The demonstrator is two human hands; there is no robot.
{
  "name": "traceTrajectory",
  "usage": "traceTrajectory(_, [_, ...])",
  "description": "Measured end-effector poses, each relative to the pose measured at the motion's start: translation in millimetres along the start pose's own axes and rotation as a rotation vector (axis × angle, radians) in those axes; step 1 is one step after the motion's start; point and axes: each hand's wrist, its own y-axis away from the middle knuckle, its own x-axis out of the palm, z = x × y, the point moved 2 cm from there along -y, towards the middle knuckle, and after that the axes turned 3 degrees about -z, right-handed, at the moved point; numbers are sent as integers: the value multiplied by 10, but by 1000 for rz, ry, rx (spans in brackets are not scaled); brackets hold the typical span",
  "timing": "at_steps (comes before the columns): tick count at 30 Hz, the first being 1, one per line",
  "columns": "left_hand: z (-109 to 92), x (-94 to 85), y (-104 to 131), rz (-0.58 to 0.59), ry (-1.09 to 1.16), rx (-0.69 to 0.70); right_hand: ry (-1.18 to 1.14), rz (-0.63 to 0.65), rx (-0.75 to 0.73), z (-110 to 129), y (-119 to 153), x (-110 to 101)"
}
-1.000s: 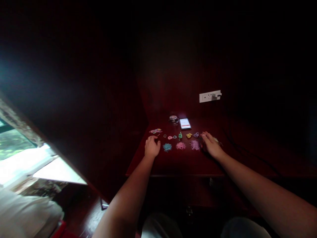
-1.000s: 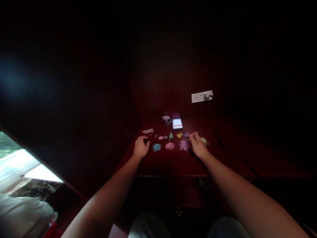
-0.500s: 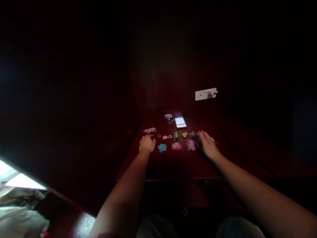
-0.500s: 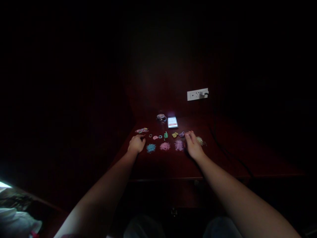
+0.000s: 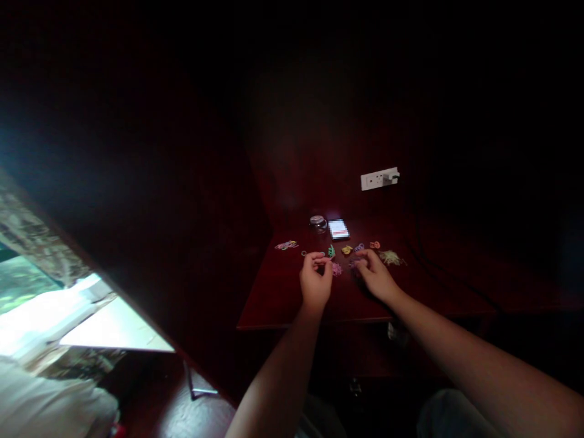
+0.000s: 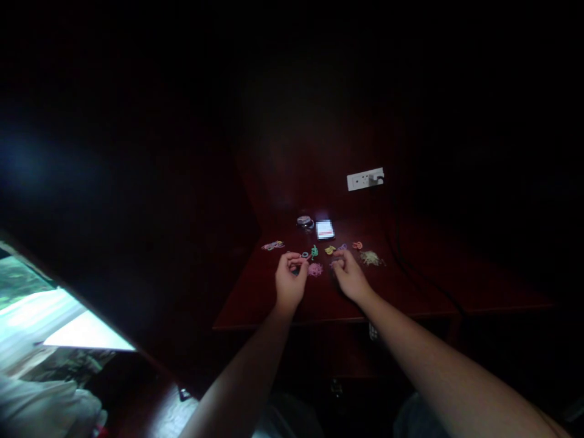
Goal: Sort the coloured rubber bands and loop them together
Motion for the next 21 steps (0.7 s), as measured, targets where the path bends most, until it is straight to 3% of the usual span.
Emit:
traceTrajectory(3, [13,128,163,133,48,-51,-74,124,22,80,101,112])
traceTrajectory(8, [32,114,166,226,23,-39,-138,173,68,159,89,68])
traceTrajectory(15, [11,129,169,269,-103,57,-134,142,88,174,65,35])
traceTrajectory(21, [19,133,157,262,-108,57,-133,138,92,171,71,31])
